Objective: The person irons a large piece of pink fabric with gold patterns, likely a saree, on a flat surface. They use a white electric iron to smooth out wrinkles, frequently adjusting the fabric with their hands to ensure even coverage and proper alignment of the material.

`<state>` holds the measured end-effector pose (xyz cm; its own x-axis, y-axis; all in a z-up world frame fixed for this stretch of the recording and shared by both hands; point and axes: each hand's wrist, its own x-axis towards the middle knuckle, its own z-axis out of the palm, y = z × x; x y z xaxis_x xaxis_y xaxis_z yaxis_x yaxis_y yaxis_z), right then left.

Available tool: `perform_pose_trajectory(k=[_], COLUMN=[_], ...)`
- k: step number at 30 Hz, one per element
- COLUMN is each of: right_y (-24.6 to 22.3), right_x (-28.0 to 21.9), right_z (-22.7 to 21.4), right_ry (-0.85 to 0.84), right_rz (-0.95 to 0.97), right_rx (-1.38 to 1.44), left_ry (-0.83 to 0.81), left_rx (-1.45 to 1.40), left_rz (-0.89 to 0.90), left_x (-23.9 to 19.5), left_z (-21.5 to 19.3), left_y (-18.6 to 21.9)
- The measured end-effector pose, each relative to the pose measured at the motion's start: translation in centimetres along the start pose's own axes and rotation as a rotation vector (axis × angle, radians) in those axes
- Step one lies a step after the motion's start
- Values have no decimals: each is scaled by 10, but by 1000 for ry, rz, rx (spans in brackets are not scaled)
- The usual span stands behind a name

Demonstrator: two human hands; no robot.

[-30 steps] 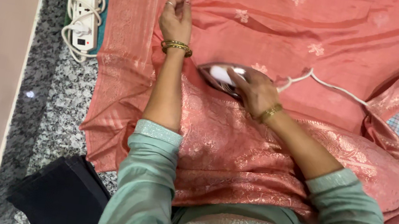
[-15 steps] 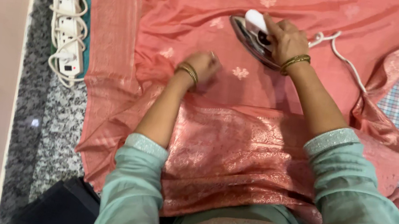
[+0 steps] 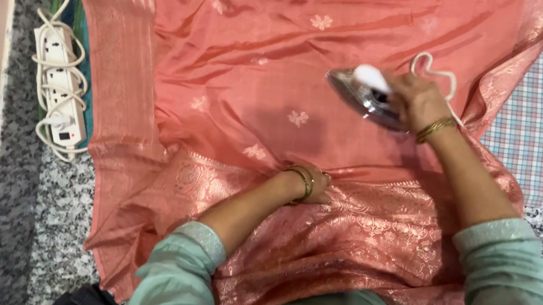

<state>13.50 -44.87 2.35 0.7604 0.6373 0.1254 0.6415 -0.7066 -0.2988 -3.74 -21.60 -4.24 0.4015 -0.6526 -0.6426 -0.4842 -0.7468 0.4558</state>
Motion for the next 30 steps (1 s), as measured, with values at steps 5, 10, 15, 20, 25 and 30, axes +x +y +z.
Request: perform_pose_trajectory(k=[5, 10, 15, 20, 25, 30], right_y=[77, 122, 89, 27, 38, 123], right_x=[25, 30, 12, -46, -66, -77], right_z=[-14, -12, -14, -20, -31, -33], right_ry=[-6, 201, 2, 57, 100, 121], right_rz=[400, 561, 527, 131, 154, 452], right_rx=[-138, -201, -212, -136, -145, -267], left_ry=[-14, 238, 337, 375, 379, 320], left_rx=[-187, -507, -359, -301, -229, -230], left_rz=[-110, -211, -339, -328, -314, -350], left_x=[-28, -29, -23, -20, -16, -17], left_z=[-38, -62, -65, -61, -55, -55], left_y=[-8, -36, -72, -79, -77, -74])
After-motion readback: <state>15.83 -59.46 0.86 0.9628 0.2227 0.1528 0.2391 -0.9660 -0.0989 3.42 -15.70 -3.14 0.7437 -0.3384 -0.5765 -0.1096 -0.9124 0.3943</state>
